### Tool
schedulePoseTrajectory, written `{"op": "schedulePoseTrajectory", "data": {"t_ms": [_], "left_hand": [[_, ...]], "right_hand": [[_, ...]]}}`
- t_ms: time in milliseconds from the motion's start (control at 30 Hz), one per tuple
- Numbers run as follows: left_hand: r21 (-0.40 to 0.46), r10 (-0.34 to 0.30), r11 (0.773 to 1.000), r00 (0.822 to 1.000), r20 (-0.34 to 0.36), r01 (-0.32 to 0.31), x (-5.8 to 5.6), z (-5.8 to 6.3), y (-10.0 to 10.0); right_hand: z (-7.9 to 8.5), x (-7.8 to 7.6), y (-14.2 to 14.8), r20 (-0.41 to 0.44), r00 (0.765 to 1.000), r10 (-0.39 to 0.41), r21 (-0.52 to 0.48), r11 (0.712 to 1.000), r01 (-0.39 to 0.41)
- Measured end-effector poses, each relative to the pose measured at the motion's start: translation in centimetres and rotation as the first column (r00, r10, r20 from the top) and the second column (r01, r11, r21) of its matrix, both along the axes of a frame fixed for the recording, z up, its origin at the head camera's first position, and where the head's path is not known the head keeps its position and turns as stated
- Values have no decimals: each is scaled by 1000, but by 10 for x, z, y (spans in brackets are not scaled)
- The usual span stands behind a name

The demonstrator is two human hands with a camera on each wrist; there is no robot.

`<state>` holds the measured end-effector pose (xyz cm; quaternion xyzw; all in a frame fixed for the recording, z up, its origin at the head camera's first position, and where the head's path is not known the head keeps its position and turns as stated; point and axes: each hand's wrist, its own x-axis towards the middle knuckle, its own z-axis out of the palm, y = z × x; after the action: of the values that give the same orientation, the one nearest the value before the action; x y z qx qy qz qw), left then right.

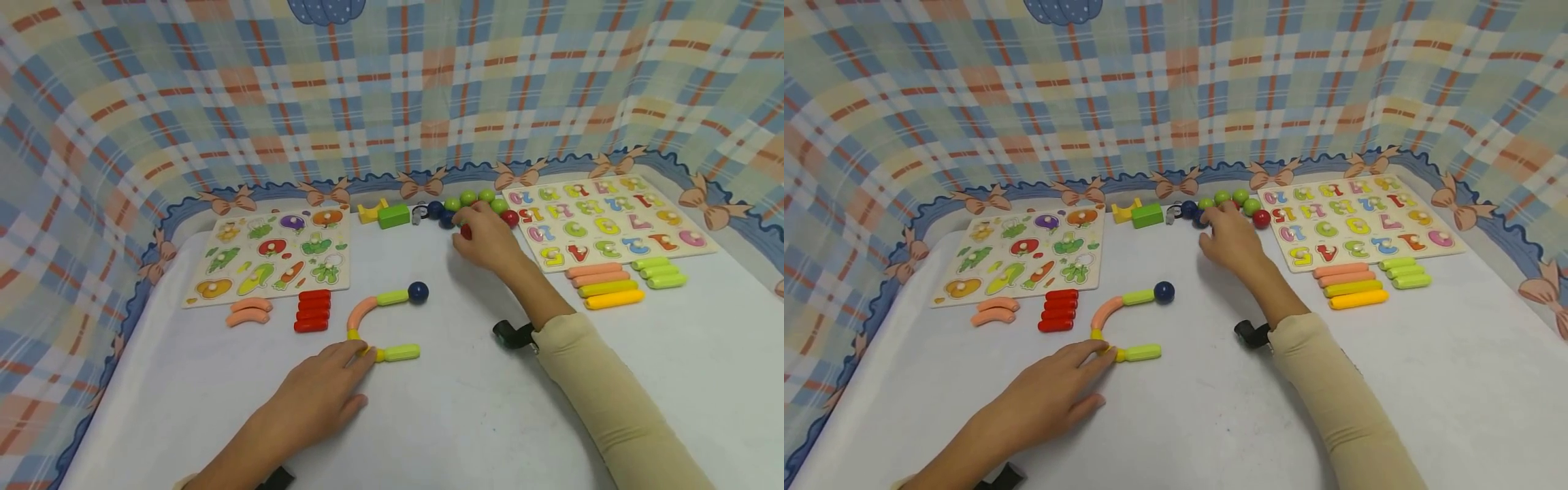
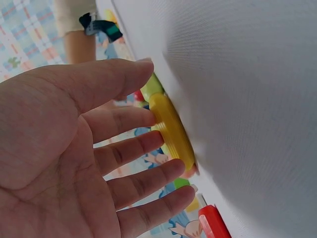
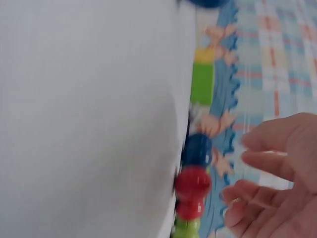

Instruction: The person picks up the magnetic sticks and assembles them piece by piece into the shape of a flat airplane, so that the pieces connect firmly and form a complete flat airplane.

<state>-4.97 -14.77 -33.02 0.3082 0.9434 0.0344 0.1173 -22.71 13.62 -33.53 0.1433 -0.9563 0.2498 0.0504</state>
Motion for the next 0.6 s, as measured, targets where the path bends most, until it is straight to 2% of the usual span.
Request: {"op": "schedulePoseTrajectory", "data": {"t_ms": [100,233,333,600], "left_hand": [[-4,0,1000,1000,2,0,0,0,0],[-10,2,1000,1000,-6,-2,0,0,0],[-4,2,1000,1000,0,-2,0,0,0],[-3,9,1000,1000,-3,-9,1,-1,1]], "right_hand": [[0,-2,12,34,998,-47,90,995,44],[-1,-5,17,114,993,-40,159,987,22],[-3,-6,18,144,989,-46,182,983,19],[-8,-10,20,159,985,-69,196,980,37]]}}
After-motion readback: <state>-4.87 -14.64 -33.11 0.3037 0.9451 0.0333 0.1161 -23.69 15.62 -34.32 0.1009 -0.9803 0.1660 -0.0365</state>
